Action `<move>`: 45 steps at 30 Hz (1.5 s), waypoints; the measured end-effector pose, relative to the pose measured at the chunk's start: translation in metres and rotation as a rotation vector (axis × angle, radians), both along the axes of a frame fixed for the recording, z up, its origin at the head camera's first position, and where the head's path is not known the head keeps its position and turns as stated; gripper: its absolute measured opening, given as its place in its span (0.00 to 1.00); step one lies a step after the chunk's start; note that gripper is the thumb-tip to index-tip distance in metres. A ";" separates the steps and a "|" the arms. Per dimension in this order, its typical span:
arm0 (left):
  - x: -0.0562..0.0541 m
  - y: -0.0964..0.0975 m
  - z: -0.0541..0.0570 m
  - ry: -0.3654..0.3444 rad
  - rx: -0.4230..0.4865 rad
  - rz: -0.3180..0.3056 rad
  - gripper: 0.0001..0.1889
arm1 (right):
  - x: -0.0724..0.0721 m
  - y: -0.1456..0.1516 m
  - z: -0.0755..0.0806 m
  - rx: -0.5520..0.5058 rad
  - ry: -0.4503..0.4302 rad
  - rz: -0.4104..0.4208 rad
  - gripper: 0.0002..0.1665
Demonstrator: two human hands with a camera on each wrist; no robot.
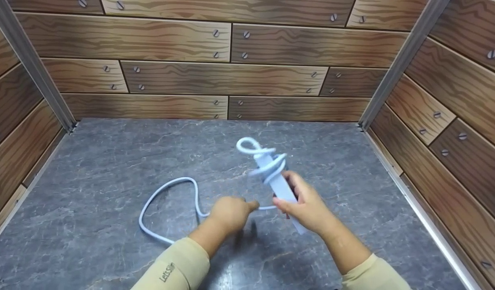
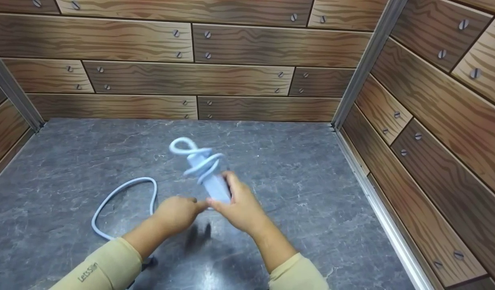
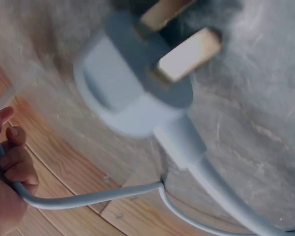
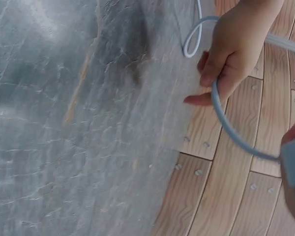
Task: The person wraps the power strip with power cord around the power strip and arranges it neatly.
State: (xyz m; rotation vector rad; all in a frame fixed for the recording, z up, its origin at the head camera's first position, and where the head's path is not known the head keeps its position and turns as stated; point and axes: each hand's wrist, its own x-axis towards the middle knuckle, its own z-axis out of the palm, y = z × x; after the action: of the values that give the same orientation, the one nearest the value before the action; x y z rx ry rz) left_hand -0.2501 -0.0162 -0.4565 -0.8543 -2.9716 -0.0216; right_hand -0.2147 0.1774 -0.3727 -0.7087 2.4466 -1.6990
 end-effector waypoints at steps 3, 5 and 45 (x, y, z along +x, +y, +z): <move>0.001 0.000 -0.003 -0.005 0.033 -0.012 0.09 | -0.002 0.001 0.002 0.087 0.039 -0.182 0.29; 0.000 -0.004 -0.004 -0.016 0.068 0.019 0.09 | -0.004 0.005 0.003 0.142 0.076 -0.271 0.30; -0.011 -0.046 0.067 0.009 0.386 0.104 0.04 | -0.030 0.073 -0.046 0.897 0.307 -0.778 0.36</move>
State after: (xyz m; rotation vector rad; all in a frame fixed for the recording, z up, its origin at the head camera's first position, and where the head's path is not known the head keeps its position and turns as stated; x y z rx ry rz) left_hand -0.2615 -0.0620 -0.3894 -0.6460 -2.8515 -0.5638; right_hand -0.2443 0.2504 -0.4187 0.1407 3.4983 -0.3527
